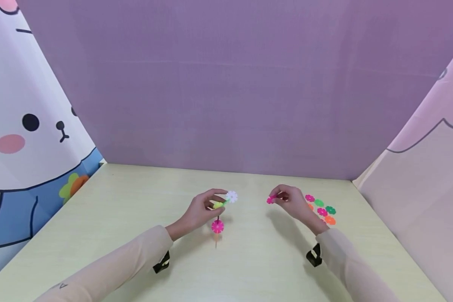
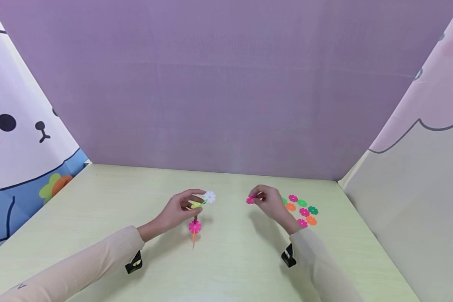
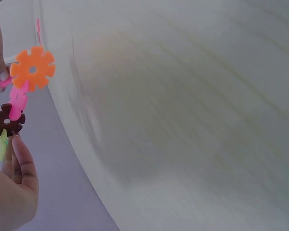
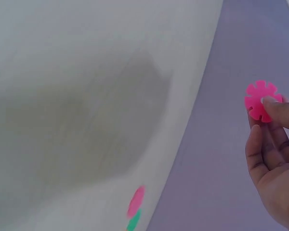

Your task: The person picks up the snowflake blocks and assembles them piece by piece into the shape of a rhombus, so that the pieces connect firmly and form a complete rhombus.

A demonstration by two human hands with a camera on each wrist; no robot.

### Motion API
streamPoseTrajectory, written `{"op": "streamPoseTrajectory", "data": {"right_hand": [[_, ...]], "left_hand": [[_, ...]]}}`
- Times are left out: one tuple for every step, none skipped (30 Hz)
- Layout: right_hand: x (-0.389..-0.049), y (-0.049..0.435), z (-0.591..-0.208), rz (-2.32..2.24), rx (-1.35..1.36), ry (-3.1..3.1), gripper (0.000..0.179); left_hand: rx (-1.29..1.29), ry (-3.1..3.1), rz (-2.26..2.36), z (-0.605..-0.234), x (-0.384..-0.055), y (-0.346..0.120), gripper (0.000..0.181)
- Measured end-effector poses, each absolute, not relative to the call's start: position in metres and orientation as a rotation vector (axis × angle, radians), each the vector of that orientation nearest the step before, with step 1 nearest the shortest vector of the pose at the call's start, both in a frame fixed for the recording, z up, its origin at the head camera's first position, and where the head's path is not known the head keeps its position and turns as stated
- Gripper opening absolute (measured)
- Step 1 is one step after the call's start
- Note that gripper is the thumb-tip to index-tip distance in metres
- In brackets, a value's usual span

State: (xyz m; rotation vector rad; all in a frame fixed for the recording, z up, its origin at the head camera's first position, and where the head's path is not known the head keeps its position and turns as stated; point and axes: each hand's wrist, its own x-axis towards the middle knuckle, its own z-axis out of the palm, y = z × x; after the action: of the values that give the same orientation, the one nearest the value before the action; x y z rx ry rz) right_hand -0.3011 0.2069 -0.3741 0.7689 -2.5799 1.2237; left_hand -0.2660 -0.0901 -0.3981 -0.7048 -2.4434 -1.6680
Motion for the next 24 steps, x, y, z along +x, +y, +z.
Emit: {"op": "streamPoseTrajectory", "data": {"right_hand": [[-0.302, 0.203, -0.373, 1.238, 0.772, -2.570, 0.010], [-0.302, 0.199, -0.372, 1.248, 0.774, -2.561, 0.010], [-0.302, 0.195, -0.371, 1.253, 0.779, -2.555, 0.009], [-0.303, 0.192, -0.369, 1.251, 0.782, -2.550, 0.009], [-0.303, 0.188, -0.368, 1.251, 0.795, -2.545, 0.009], [-0.303, 0.184, -0.366, 1.252, 0.804, -2.543, 0.008], [-0.303, 0.180, -0.365, 1.256, 0.809, -2.541, 0.008], [-0.303, 0.177, -0.364, 1.267, 0.819, -2.537, 0.008], [-0.303, 0.173, -0.363, 1.275, 0.832, -2.531, 0.008], [-0.302, 0.170, -0.361, 1.282, 0.844, -2.525, 0.008], [-0.302, 0.166, -0.360, 1.289, 0.857, -2.519, 0.008], [-0.301, 0.163, -0.359, 1.297, 0.862, -2.515, 0.008], [-0.301, 0.160, -0.358, 1.297, 0.869, -2.509, 0.008], [-0.300, 0.157, -0.357, 1.295, 0.877, -2.503, 0.009], [-0.300, 0.155, -0.356, 1.287, 0.885, -2.496, 0.009], [-0.300, 0.152, -0.355, 1.278, 0.891, -2.491, 0.009], [-0.299, 0.150, -0.354, 1.268, 0.894, -2.487, 0.009], [-0.299, 0.147, -0.353, 1.259, 0.897, -2.484, 0.010], [-0.299, 0.145, -0.352, 1.247, 0.899, -2.482, 0.010], [-0.298, 0.144, -0.352, 1.236, 0.901, -2.479, 0.011], [-0.298, 0.142, -0.351, 1.225, 0.901, -2.478, 0.011], [-0.298, 0.141, -0.350, 1.219, 0.903, -2.477, 0.012], [-0.298, 0.140, -0.350, 1.211, 0.905, -2.474, 0.012], [-0.298, 0.139, -0.349, 1.205, 0.908, -2.472, 0.013]], "left_hand": [[-0.708, -2.445, -1.666, -0.398, -0.266, -0.090, 0.042], [-0.709, -2.447, -1.668, -0.398, -0.266, -0.089, 0.042], [-0.711, -2.448, -1.669, -0.398, -0.266, -0.089, 0.042], [-0.716, -2.446, -1.674, -0.399, -0.266, -0.089, 0.042], [-0.720, -2.445, -1.678, -0.399, -0.266, -0.088, 0.042], [-0.725, -2.444, -1.682, -0.399, -0.266, -0.088, 0.042], [-0.728, -2.442, -1.685, -0.399, -0.267, -0.087, 0.042], [-0.732, -2.441, -1.687, -0.399, -0.267, -0.087, 0.042], [-0.735, -2.441, -1.690, -0.399, -0.267, -0.087, 0.042], [-0.738, -2.440, -1.693, -0.399, -0.267, -0.086, 0.042], [-0.738, -2.442, -1.693, -0.399, -0.267, -0.086, 0.042], [-0.737, -2.445, -1.694, -0.399, -0.268, -0.086, 0.042], [-0.737, -2.449, -1.692, -0.399, -0.268, -0.085, 0.042], [-0.736, -2.453, -1.690, -0.399, -0.268, -0.085, 0.042], [-0.735, -2.456, -1.687, -0.399, -0.268, -0.085, 0.042], [-0.734, -2.459, -1.682, -0.399, -0.268, -0.085, 0.042], [-0.733, -2.461, -1.677, -0.399, -0.268, -0.085, 0.042], [-0.732, -2.462, -1.671, -0.399, -0.268, -0.085, 0.042], [-0.732, -2.464, -1.666, -0.399, -0.268, -0.085, 0.042], [-0.731, -2.464, -1.663, -0.399, -0.268, -0.084, 0.042], [-0.730, -2.464, -1.661, -0.399, -0.268, -0.084, 0.042], [-0.730, -2.464, -1.660, -0.399, -0.268, -0.084, 0.042], [-0.731, -2.463, -1.661, -0.399, -0.268, -0.084, 0.042], [-0.732, -2.462, -1.661, -0.399, -0.269, -0.084, 0.042]]}}
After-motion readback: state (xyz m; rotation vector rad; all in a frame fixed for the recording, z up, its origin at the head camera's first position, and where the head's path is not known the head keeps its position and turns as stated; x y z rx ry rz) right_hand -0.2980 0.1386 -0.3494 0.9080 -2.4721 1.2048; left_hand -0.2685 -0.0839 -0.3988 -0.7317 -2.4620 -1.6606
